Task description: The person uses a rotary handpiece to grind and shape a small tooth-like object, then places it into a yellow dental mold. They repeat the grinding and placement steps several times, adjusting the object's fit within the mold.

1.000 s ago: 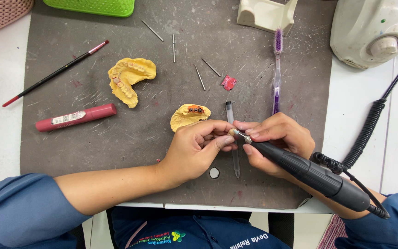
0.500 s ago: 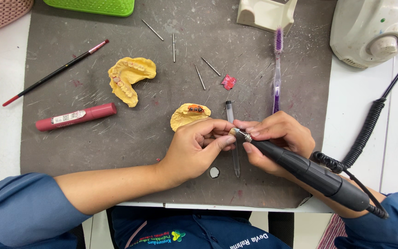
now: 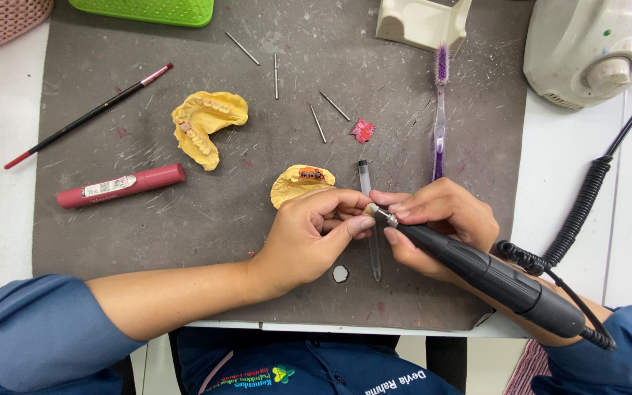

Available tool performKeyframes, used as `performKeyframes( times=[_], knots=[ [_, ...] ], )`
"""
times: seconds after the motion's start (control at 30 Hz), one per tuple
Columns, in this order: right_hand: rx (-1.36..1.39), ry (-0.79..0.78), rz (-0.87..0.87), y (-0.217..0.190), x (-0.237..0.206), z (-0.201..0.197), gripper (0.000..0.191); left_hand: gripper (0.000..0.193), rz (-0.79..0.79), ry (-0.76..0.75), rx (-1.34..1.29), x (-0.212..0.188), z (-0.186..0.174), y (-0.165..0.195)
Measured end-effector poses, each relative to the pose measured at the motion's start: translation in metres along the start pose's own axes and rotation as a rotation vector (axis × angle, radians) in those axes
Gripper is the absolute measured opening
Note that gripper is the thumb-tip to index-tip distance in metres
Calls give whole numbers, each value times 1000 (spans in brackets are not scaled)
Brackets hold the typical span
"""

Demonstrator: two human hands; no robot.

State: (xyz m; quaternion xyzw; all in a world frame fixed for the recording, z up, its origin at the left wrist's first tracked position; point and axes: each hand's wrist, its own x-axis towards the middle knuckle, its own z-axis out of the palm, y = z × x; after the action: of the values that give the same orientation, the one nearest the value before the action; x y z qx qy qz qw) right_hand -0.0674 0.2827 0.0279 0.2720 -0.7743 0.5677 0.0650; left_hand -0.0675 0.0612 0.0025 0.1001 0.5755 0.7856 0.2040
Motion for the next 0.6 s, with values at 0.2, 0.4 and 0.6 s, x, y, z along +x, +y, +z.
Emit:
performKeyframes(
  times=[0.2, 0.4, 0.6],
  knots=[
    [37, 19, 20, 3, 0, 0, 23, 22, 76, 28, 106, 0, -1, 1],
    [10, -9, -5, 2, -1, 0, 24, 20, 121, 24, 165, 0, -2, 3],
    [3, -9, -51, 4, 0, 1, 24, 19, 112, 30, 176, 0, -2, 5]
  ],
)
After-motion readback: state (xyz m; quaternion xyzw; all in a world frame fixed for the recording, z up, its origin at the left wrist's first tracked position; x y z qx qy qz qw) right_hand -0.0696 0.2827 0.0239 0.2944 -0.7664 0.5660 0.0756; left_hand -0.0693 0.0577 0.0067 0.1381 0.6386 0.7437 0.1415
